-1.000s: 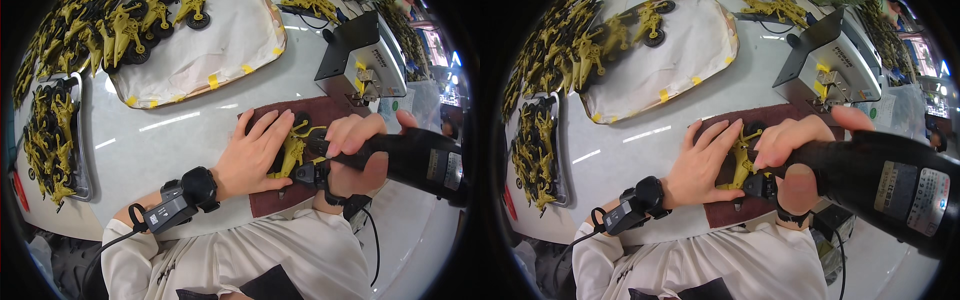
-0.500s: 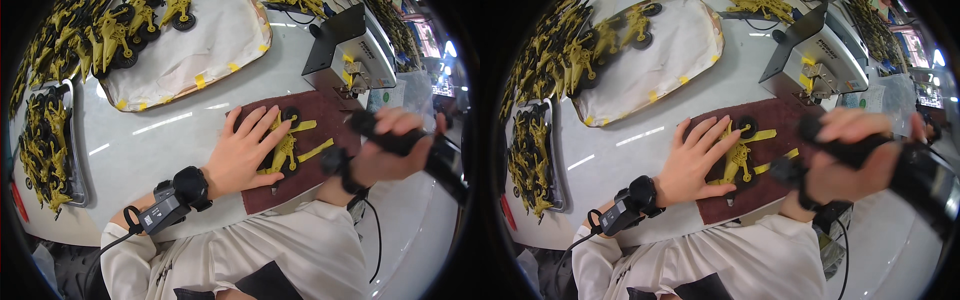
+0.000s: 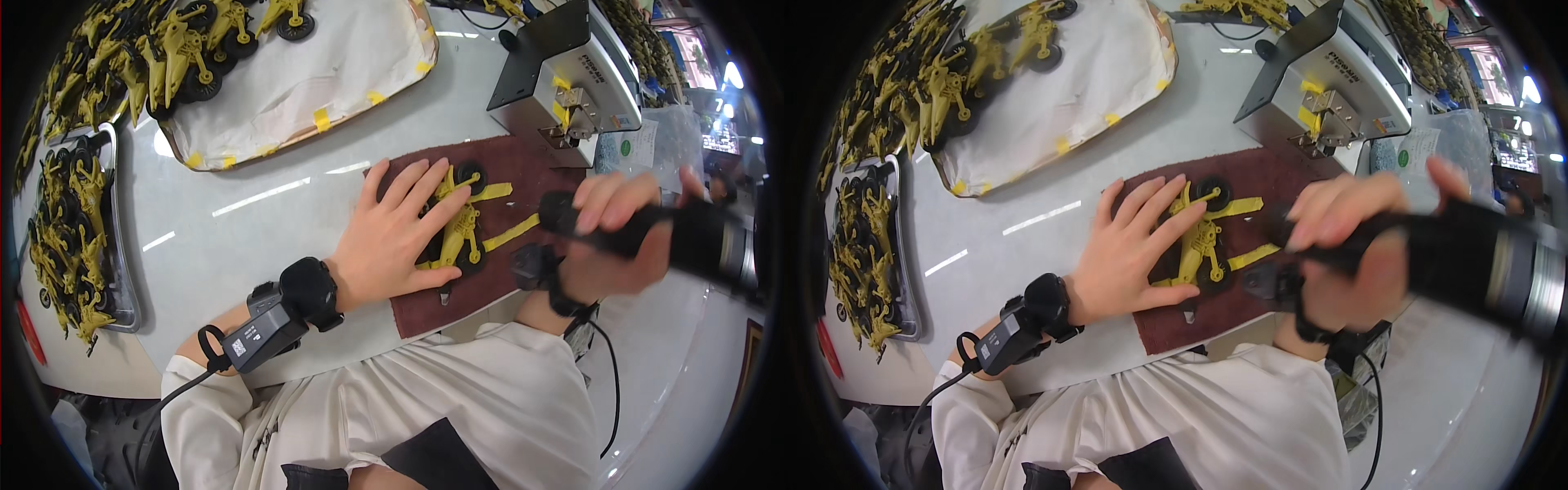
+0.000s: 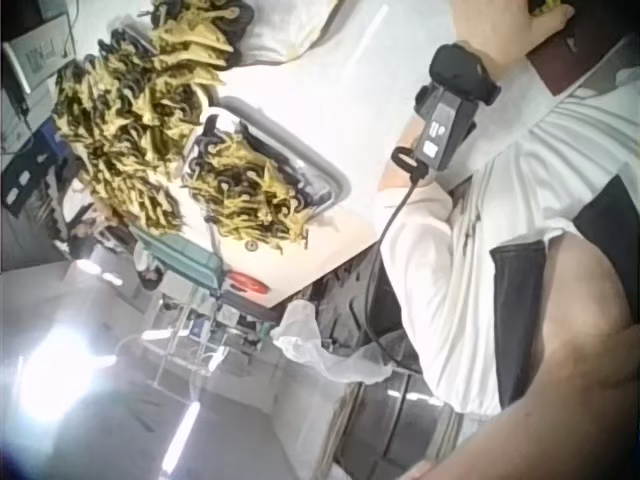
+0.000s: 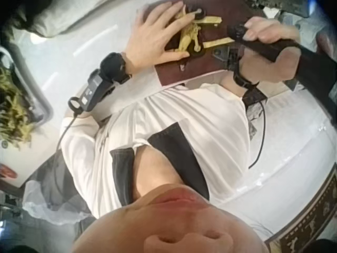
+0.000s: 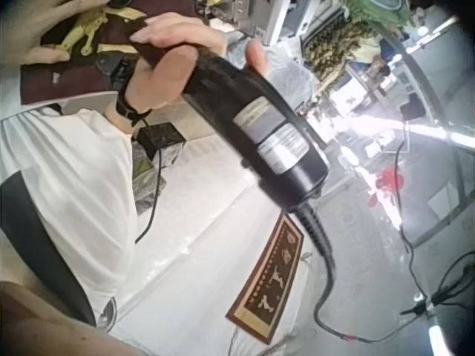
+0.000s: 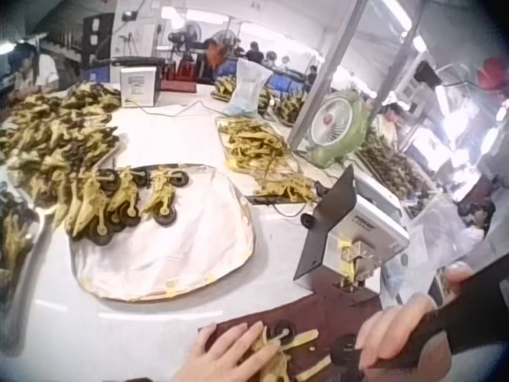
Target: Using an electric screwdriver and manual dexterity to assemble small plastic toy motorcycle components at a manufacturing workstation.
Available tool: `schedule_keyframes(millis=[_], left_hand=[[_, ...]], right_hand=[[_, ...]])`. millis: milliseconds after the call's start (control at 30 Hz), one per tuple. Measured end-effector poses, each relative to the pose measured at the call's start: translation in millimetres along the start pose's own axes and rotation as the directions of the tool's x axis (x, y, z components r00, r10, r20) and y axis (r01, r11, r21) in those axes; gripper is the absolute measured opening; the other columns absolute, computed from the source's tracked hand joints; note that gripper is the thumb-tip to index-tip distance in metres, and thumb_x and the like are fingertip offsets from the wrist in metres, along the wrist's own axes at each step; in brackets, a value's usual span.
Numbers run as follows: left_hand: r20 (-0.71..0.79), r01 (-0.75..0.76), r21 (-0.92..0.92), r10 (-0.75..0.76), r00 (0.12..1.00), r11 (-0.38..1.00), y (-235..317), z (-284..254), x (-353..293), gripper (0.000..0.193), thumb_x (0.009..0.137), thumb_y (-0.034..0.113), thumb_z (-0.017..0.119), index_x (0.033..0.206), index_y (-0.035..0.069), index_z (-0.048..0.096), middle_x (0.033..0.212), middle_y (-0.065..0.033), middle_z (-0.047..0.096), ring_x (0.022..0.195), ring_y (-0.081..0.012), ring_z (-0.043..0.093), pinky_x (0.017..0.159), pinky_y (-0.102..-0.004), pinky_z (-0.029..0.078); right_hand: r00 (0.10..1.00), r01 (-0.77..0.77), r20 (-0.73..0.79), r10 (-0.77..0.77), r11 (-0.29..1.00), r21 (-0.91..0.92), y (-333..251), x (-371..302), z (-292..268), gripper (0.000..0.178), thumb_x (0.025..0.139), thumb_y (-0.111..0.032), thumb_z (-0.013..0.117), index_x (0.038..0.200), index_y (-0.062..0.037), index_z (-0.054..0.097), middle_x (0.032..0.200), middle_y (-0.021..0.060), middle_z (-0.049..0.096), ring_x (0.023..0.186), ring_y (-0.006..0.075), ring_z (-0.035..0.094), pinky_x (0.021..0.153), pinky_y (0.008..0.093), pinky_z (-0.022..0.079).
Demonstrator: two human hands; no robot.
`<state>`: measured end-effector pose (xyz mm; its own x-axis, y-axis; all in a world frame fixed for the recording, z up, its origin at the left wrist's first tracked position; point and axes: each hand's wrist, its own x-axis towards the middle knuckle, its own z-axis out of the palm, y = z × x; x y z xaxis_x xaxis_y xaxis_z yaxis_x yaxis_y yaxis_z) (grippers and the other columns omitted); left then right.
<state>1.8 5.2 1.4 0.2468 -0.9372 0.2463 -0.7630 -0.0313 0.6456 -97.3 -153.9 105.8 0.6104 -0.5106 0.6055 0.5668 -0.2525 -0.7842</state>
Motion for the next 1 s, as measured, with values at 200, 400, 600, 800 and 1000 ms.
schedule_keyframes(millis=[200,400,600,800,1000], left_hand=[[-0.018,-0.013,0.006,0.013,1.0,1.0,0,0,-1,0.08,0.067,0.052,0.067,0.132,0.013,0.042,0.137,-0.015,0.036,0.122,-0.0319,0.037,0.102,-0.0522,0.019],[-0.014,-0.007,0.007,0.007,1.0,1.0,-2,3,-2,0.081,0.066,0.052,0.067,0.132,0.013,0.042,0.137,-0.015,0.037,0.122,-0.0308,0.037,0.103,-0.0514,0.018],[-0.002,-0.002,0.008,0.002,1.0,1.0,-1,1,-1,0.081,0.066,0.052,0.067,0.133,0.014,0.041,0.136,-0.0151,0.037,0.122,-0.0308,0.037,0.103,-0.0516,0.019],[-0.024,-0.001,0.014,0.002,1.0,1.0,-1,2,-4,0.081,0.066,0.052,0.067,0.133,0.014,0.041,0.136,-0.0151,0.038,0.122,-0.0313,0.037,0.102,-0.0521,0.019],[-0.01,-0.012,0.017,0.012,1.0,1.0,0,2,0,0.081,0.066,0.053,0.066,0.132,0.014,0.041,0.135,-0.0151,0.039,0.122,-0.0315,0.038,0.102,-0.0521,0.019]], right_hand=[[0.987,0.009,0.161,-0.004,1.0,-0.028,-4,-26,11,0.077,0.087,-0.032,0.06,0.135,-0.007,0.004,0.076,0.0151,0.056,0.058,0.0241,0.056,0.061,0.0399,0.049],[0.993,-0.111,0.041,0.11,0.994,0.019,23,-30,18,0.059,0.089,-0.021,0.058,0.127,-0.0029,0.017,0.072,0.0109,0.052,0.055,0.0191,0.051,0.058,0.0356,0.048],[0.993,-0.114,0.036,0.112,0.989,0.092,30,-28,20,0.049,0.085,-0.006,0.055,0.123,-0.0033,0.024,0.071,0.0103,0.051,0.054,0.018,0.05,0.054,0.0332,0.046],[0.992,-0.126,0.009,0.126,0.989,0.071,16,-29,15,0.063,0.088,-0.026,0.056,0.131,-0.003,0.016,0.072,0.0131,0.054,0.055,0.0203,0.052,0.056,0.0365,0.047],[0.999,-0.011,-0.045,0.01,1.0,-0.018,6,-24,10,0.071,0.089,-0.033,0.054,0.133,-0.0011,0.008,0.068,0.013,0.053,0.05,0.0208,0.052,0.054,0.0375,0.048]])
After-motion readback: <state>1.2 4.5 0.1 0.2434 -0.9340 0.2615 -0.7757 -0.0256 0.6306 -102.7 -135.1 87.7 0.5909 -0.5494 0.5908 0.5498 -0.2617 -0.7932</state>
